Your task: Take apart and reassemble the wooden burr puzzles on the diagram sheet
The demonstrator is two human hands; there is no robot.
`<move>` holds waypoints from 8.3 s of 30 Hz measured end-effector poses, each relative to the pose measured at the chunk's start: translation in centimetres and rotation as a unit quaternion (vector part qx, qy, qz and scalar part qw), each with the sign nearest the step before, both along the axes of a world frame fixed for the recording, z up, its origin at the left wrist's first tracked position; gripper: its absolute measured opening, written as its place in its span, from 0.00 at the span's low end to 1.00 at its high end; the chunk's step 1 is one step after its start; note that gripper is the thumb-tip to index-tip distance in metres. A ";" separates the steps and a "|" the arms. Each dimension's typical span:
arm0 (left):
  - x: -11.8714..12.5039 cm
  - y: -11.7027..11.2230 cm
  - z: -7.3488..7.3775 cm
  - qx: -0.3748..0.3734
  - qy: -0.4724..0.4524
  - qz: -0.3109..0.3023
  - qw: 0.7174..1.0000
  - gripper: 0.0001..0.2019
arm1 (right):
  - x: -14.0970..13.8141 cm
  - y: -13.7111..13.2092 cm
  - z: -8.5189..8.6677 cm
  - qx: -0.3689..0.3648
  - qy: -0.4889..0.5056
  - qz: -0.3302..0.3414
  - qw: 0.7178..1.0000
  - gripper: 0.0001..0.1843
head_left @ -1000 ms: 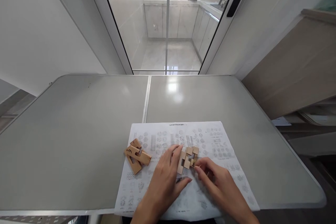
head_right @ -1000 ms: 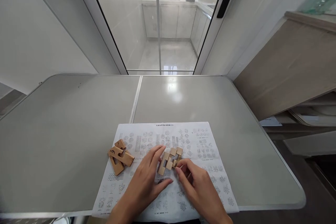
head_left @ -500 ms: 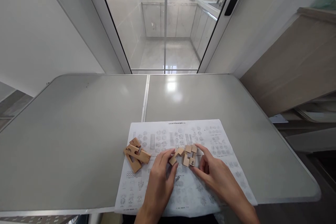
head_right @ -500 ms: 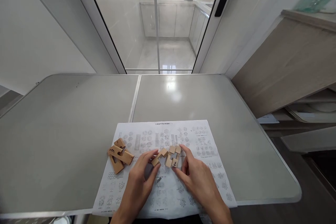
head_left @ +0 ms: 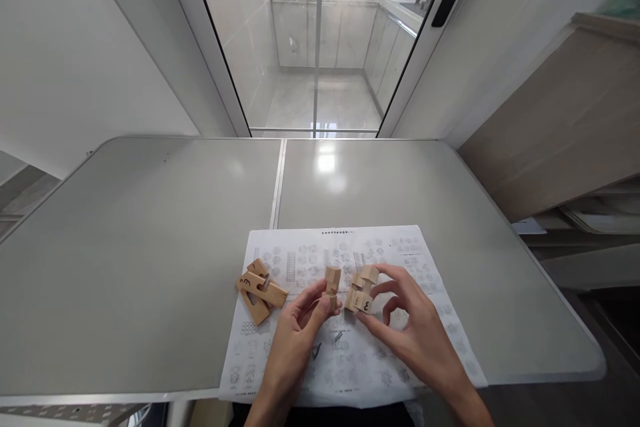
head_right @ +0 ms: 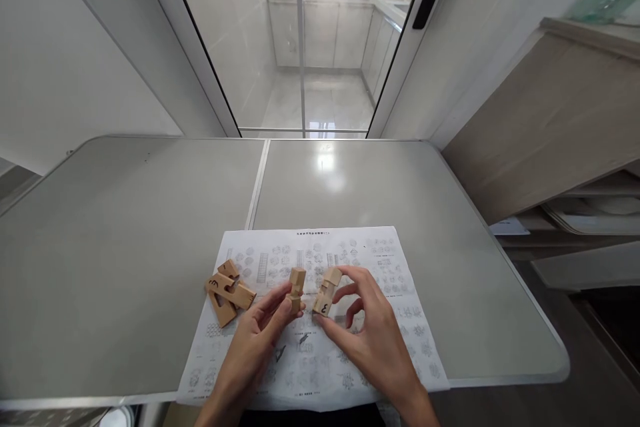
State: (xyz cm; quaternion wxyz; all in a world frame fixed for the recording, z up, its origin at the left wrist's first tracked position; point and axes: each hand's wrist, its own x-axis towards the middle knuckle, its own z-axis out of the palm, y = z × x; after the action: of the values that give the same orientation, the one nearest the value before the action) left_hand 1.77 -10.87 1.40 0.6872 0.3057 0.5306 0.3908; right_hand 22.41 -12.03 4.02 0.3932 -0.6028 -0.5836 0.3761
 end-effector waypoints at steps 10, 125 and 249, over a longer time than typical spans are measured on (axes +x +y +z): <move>1.2 -0.5 -0.5 0.101 -0.038 -0.014 0.994 0.27 | -3.3 -0.6 0.3 -0.062 0.010 -0.024 0.998 0.21; 0.3 -1.4 -1.8 0.076 -0.124 -0.005 0.989 0.36 | -0.3 -0.3 -2.1 -0.075 -0.043 0.064 0.994 0.29; 0.9 -1.9 -0.7 0.163 0.023 -0.054 0.985 0.17 | 3.7 2.1 -3.0 -0.190 0.613 -0.249 0.726 0.05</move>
State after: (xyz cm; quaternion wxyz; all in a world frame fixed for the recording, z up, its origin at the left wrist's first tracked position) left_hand 2.63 -12.80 0.67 0.6360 0.4505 0.4586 0.4269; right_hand 26.07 -9.92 1.05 0.6222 -0.4269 0.0389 0.6550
